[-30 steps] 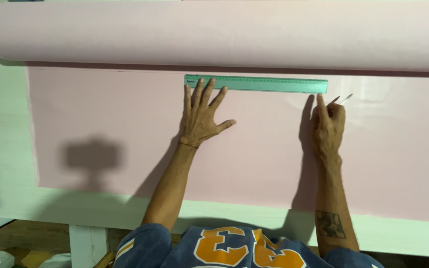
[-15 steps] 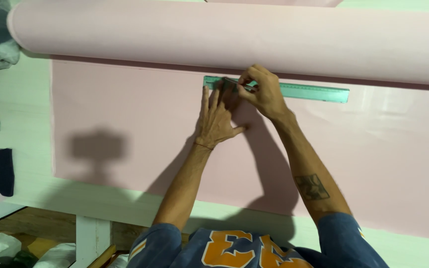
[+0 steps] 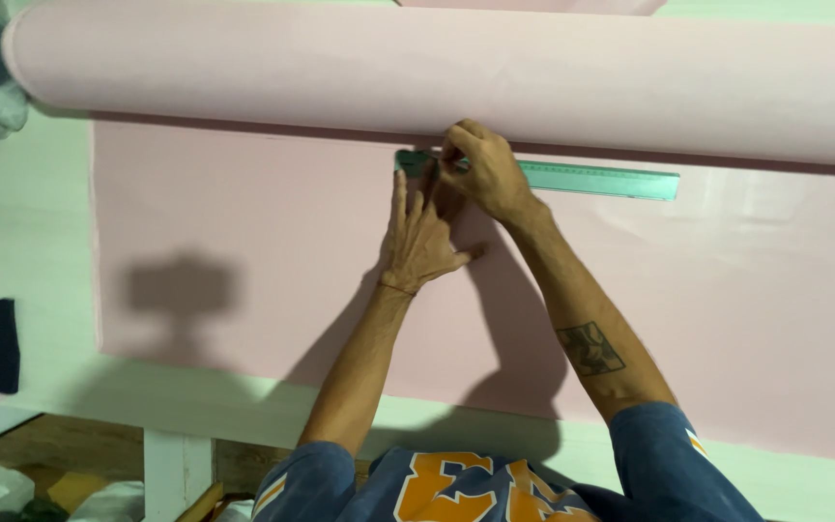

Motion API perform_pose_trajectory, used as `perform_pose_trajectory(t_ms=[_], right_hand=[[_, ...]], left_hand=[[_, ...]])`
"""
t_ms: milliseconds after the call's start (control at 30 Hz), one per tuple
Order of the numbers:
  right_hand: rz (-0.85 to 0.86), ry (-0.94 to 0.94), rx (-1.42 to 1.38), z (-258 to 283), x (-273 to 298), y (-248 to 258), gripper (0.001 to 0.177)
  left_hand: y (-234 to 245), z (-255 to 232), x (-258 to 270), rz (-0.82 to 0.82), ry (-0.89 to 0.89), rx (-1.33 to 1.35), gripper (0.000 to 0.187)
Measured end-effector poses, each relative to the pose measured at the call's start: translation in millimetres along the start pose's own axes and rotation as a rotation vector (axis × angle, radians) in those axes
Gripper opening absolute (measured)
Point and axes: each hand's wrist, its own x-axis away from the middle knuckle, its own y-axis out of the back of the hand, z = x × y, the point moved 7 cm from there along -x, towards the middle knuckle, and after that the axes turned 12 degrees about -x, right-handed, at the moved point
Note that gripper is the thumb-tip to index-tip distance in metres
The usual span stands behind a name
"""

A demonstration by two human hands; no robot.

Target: Measuring and cutting a section of pink leather from a large roll using a ruler and scissors.

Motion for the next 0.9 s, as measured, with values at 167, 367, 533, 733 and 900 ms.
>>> perform_pose_trajectory(t_ms=[167, 367, 533, 733, 900], right_hand=[[0.066, -0.031, 0.051, -14, -8, -9, 0.025], [0.125, -0.030, 0.195, -27, -8, 1, 0.024], [0.169, -0.128, 0.207, -9, 32, 96, 0.026], [0.039, -0.497, 0.218, -6, 101, 217, 0.016], [-0.329, -0.248, -0.092, 16, 155, 273, 0.024]], left_hand=[[-42, 1, -2, -0.194, 0.003, 0.089, 0.105], [-71, 5, -7, -0.301, 0.014, 0.047, 0.108], [-67, 2, -3, -0.445, -0.009, 0.043, 0.104], [-66, 2, 0, -0.377, -0.022, -0.011, 0.107], [-61, 6, 0, -0.422, -0.017, 0.021, 0.104]])
